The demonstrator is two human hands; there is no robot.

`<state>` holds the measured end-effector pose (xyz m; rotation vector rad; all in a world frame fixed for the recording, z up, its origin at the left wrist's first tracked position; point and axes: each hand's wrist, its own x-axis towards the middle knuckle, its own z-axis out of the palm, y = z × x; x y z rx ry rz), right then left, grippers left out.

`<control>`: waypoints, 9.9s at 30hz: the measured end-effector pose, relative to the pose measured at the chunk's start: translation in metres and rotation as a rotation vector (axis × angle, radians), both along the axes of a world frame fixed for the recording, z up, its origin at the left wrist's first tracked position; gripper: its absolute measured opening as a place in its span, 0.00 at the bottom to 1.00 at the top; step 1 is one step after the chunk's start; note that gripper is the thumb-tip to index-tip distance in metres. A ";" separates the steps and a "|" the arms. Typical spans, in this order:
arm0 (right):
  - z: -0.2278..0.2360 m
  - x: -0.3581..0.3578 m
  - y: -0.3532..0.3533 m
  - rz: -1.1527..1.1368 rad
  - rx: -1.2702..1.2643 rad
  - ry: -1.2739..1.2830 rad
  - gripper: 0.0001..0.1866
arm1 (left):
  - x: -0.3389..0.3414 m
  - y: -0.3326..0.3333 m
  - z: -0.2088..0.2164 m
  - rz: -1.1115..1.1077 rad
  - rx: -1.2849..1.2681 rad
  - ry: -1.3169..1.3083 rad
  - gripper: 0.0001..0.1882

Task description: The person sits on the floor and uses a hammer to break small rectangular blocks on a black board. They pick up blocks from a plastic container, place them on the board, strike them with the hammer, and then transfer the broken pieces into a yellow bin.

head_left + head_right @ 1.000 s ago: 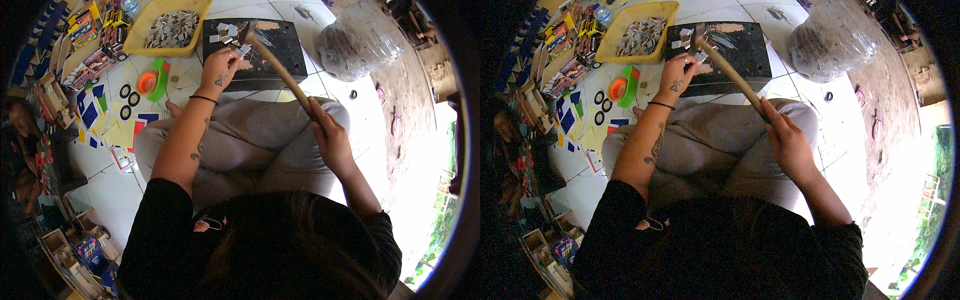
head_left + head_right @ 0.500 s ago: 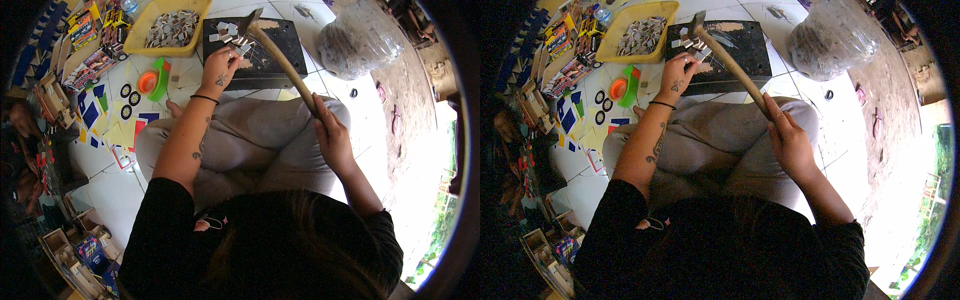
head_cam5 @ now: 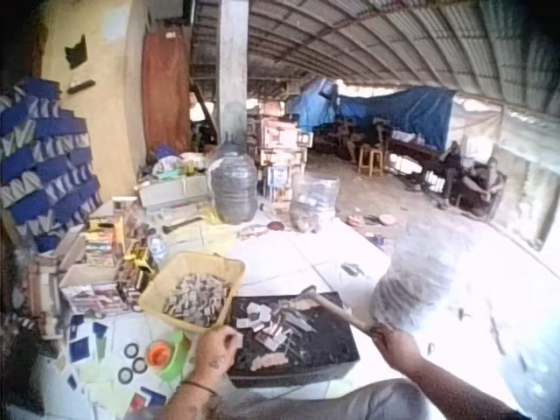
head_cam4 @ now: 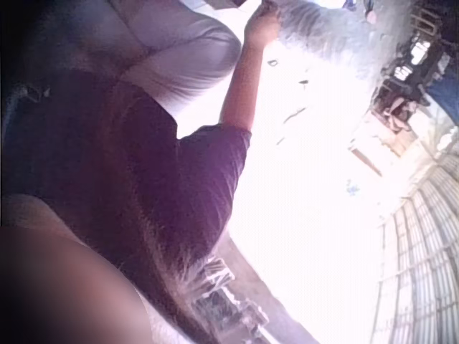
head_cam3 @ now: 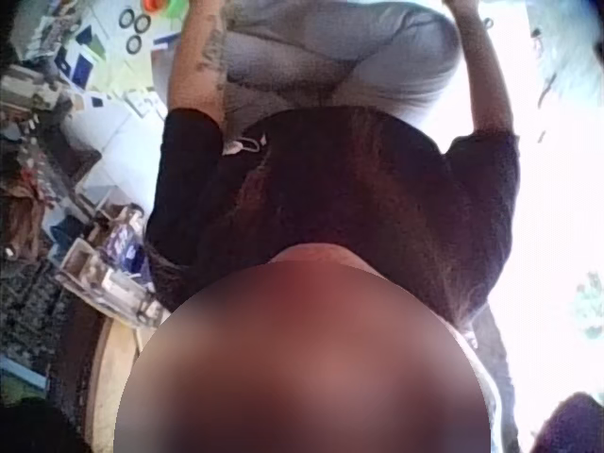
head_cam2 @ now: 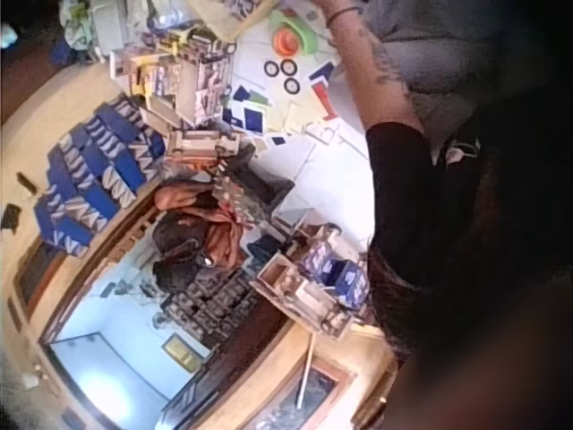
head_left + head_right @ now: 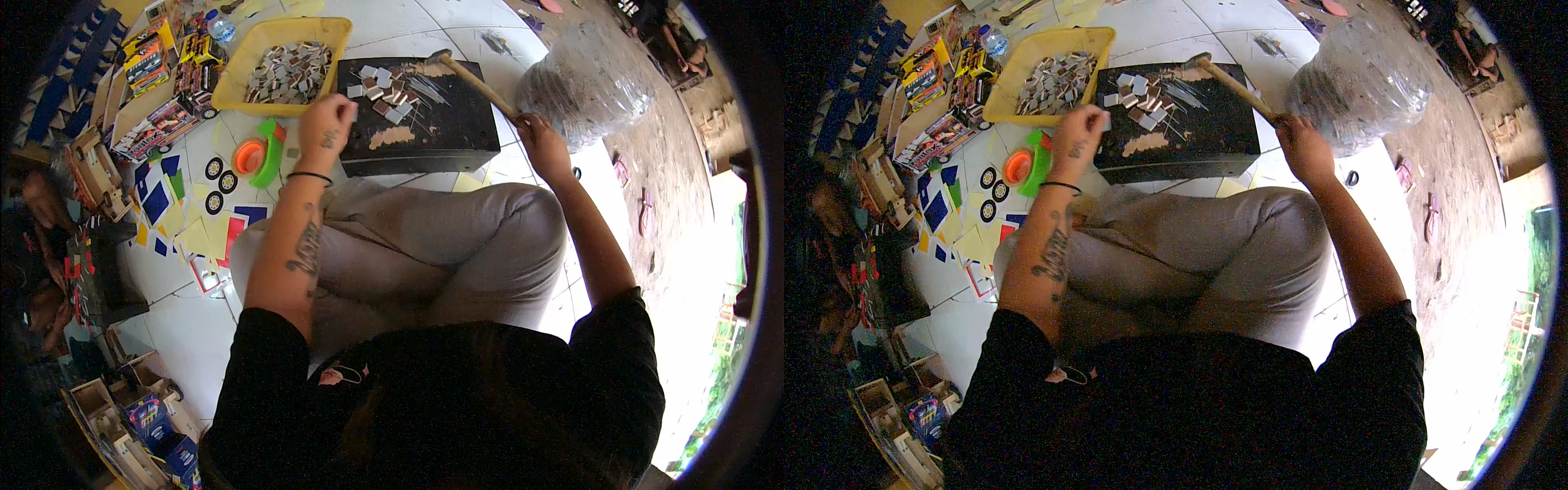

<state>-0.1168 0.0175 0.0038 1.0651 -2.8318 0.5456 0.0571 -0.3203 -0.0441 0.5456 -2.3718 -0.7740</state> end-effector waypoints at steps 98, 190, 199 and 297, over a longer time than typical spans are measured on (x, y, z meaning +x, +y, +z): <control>0.070 0.093 -0.005 0.088 -0.192 -0.632 0.21 | -0.013 0.045 -0.009 -0.232 0.122 0.259 0.05; 0.033 0.065 -0.128 0.303 -0.826 -1.067 0.10 | 0.006 0.080 0.040 -0.507 0.634 0.149 0.15; 0.009 0.057 -0.142 0.243 -0.640 -0.458 0.11 | -0.018 0.068 0.013 -0.455 0.262 0.298 0.08; 0.048 0.166 0.027 0.057 -0.266 -0.359 0.23 | 0.013 0.044 0.005 -0.068 -0.364 -0.067 0.10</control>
